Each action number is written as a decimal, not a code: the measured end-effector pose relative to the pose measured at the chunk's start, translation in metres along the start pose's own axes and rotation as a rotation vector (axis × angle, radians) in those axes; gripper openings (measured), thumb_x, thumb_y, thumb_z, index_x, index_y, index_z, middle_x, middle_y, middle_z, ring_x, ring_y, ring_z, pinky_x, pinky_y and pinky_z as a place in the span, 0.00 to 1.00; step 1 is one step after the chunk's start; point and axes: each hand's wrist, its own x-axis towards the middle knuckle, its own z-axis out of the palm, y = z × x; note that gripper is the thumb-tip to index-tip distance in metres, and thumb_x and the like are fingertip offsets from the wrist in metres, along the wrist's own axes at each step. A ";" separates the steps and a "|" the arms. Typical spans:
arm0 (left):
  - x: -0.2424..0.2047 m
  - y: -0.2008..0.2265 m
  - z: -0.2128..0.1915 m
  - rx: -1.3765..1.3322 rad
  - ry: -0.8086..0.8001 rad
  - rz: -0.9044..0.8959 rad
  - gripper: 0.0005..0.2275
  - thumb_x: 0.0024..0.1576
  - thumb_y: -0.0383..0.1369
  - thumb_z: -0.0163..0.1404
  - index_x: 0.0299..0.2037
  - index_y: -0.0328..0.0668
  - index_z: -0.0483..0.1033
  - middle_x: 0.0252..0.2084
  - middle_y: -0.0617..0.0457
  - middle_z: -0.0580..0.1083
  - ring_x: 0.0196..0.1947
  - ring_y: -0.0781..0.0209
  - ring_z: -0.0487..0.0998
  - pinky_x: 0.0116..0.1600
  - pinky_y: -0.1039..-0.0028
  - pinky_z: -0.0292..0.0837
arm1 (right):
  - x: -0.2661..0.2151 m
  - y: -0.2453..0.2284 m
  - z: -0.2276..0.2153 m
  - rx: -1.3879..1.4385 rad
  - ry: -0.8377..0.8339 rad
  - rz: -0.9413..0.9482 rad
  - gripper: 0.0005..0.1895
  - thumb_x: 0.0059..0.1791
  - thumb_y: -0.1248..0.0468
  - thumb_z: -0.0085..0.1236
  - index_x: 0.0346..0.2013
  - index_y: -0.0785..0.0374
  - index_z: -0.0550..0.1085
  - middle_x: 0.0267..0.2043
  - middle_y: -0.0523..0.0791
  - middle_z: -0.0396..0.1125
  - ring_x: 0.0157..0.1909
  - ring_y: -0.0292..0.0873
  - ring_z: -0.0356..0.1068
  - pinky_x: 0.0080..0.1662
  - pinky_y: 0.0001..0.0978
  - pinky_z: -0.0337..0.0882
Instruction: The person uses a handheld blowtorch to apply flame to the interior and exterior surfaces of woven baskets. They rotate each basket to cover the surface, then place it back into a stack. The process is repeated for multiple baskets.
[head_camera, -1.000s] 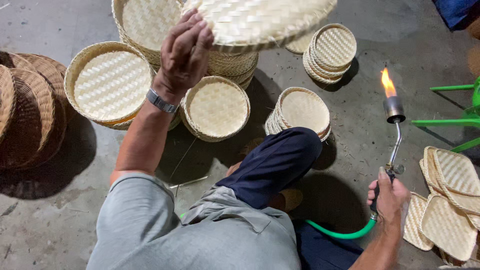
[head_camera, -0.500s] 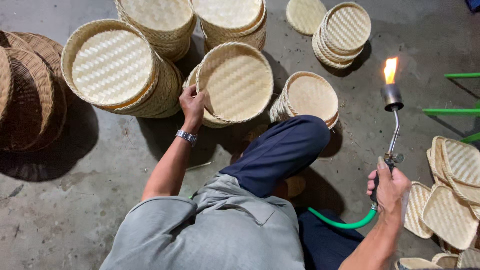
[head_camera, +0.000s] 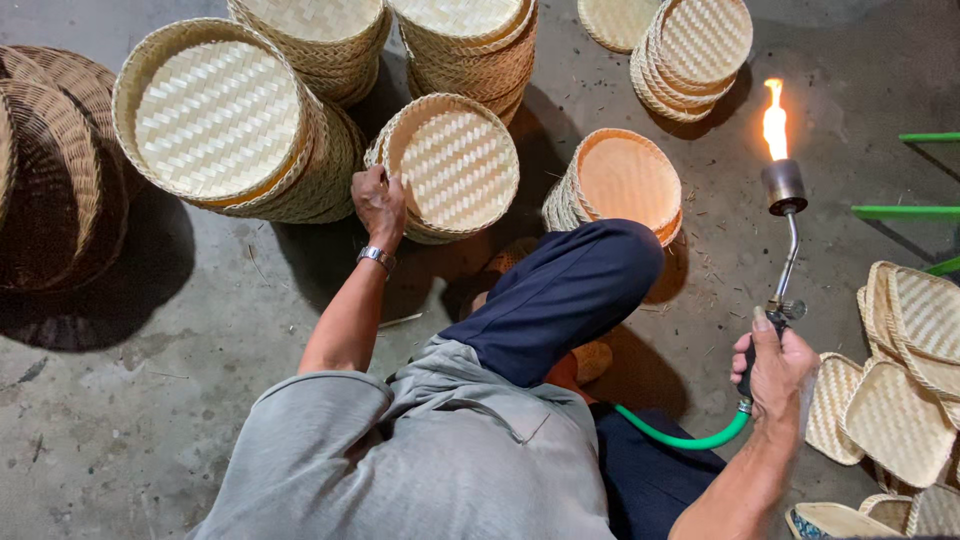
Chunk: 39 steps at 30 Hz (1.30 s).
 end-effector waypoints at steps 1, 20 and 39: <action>0.001 -0.001 0.000 0.045 0.021 0.017 0.09 0.53 0.32 0.61 0.39 0.40 0.77 0.38 0.44 0.72 0.40 0.41 0.74 0.44 0.55 0.71 | 0.000 0.000 0.000 -0.001 0.000 0.003 0.22 0.58 0.50 0.56 0.30 0.65 0.70 0.23 0.43 0.64 0.21 0.35 0.63 0.25 0.29 0.66; 0.003 0.236 -0.101 -0.618 -0.074 0.522 0.23 0.63 0.20 0.52 0.69 0.34 0.65 0.56 0.43 0.72 0.53 0.51 0.76 0.56 0.67 0.76 | -0.019 0.018 0.004 0.263 0.150 -0.029 0.16 0.59 0.55 0.55 0.36 0.64 0.68 0.27 0.42 0.65 0.22 0.33 0.62 0.23 0.28 0.65; -0.134 0.288 0.287 0.015 -1.169 0.907 0.12 0.55 0.29 0.50 0.46 0.33 0.77 0.45 0.31 0.77 0.50 0.33 0.76 0.56 0.50 0.71 | -0.056 0.076 0.016 0.538 0.277 0.147 0.20 0.54 0.49 0.55 0.27 0.61 0.67 0.21 0.40 0.63 0.19 0.32 0.60 0.21 0.26 0.63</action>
